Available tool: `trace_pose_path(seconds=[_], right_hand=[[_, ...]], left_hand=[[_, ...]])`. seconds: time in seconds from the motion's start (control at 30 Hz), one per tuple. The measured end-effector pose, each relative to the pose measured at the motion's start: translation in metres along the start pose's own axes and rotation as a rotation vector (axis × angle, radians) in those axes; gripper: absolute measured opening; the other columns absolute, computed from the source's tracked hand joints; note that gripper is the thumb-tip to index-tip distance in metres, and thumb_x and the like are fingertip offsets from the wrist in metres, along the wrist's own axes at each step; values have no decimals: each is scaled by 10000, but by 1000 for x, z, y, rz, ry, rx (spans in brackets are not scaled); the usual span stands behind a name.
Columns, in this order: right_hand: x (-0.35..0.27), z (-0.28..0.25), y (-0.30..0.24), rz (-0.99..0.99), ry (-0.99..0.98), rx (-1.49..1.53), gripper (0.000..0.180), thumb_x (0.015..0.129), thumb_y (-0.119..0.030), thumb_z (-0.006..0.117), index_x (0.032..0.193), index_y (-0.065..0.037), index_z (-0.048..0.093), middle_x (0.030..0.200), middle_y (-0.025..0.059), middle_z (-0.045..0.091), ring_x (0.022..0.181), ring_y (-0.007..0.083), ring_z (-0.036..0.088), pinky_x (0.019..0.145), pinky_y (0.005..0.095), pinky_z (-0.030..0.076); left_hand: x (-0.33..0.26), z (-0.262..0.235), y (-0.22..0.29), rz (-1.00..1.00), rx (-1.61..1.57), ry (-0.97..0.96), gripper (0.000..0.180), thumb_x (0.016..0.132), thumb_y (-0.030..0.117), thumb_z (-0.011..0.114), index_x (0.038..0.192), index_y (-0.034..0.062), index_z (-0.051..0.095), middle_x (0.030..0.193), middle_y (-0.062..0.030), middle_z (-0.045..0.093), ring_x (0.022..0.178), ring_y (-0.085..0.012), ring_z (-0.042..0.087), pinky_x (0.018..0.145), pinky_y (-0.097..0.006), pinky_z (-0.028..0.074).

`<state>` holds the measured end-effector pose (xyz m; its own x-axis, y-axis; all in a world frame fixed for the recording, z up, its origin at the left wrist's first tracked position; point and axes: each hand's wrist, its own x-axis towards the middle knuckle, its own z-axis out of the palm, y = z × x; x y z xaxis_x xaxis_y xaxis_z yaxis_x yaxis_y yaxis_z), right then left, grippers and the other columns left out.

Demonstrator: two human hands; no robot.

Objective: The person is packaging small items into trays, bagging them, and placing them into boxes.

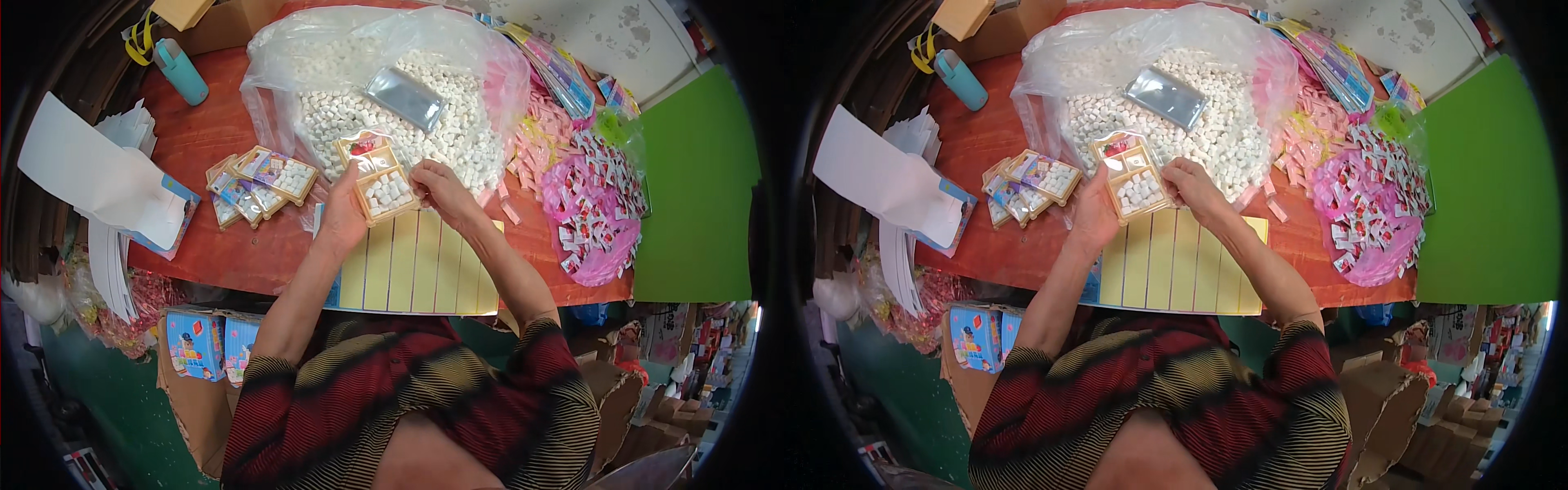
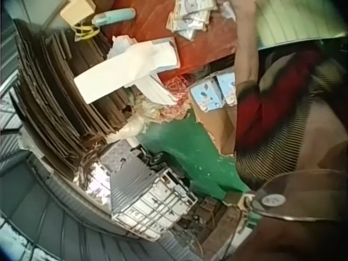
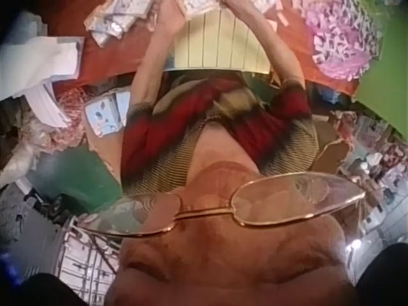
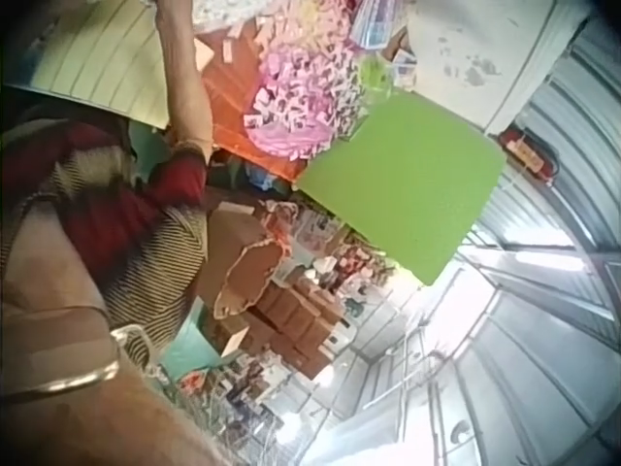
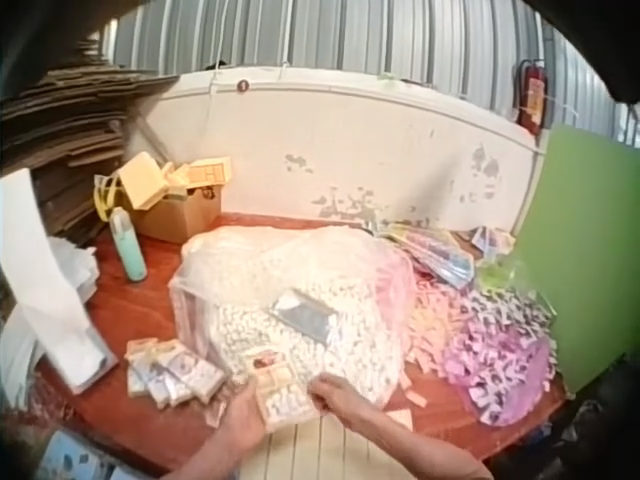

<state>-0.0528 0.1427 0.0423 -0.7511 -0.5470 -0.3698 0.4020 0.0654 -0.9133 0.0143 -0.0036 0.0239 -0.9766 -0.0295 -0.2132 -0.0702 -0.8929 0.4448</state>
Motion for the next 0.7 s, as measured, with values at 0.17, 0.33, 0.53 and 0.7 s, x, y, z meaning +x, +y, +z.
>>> trace_pose_path(seconds=[0.17,0.33,0.53,0.7], right_hand=[[-5,4,18,-146,34,-286,189,806,-230,437,760,-52,480,643,-19,450,546,61,405,491,191,329],[-12,3,10,-214,32,-201,295,816,-304,465,919,-31,508,775,-8,508,658,62,456,602,180,366],[-12,-1,18,-12,-238,241,227,776,-175,532,931,-10,515,798,23,554,687,77,534,612,205,440],[-15,9,32,-51,-247,198,221,771,-160,535,906,14,528,786,44,570,679,93,545,611,216,449]], left_hand=[[-7,1,-4,19,157,69,287,834,164,425,1081,20,403,1015,-103,510,880,-195,540,751,-321,458],[-16,2,-10,41,232,78,292,781,69,499,1059,18,425,966,-71,534,834,-152,553,704,-272,474],[-28,6,-17,2,259,66,305,748,25,526,1041,14,443,932,-66,545,785,-134,559,677,-247,475],[-36,0,-17,-68,329,122,286,742,34,540,1020,14,472,911,-64,551,768,-132,563,659,-244,478]])
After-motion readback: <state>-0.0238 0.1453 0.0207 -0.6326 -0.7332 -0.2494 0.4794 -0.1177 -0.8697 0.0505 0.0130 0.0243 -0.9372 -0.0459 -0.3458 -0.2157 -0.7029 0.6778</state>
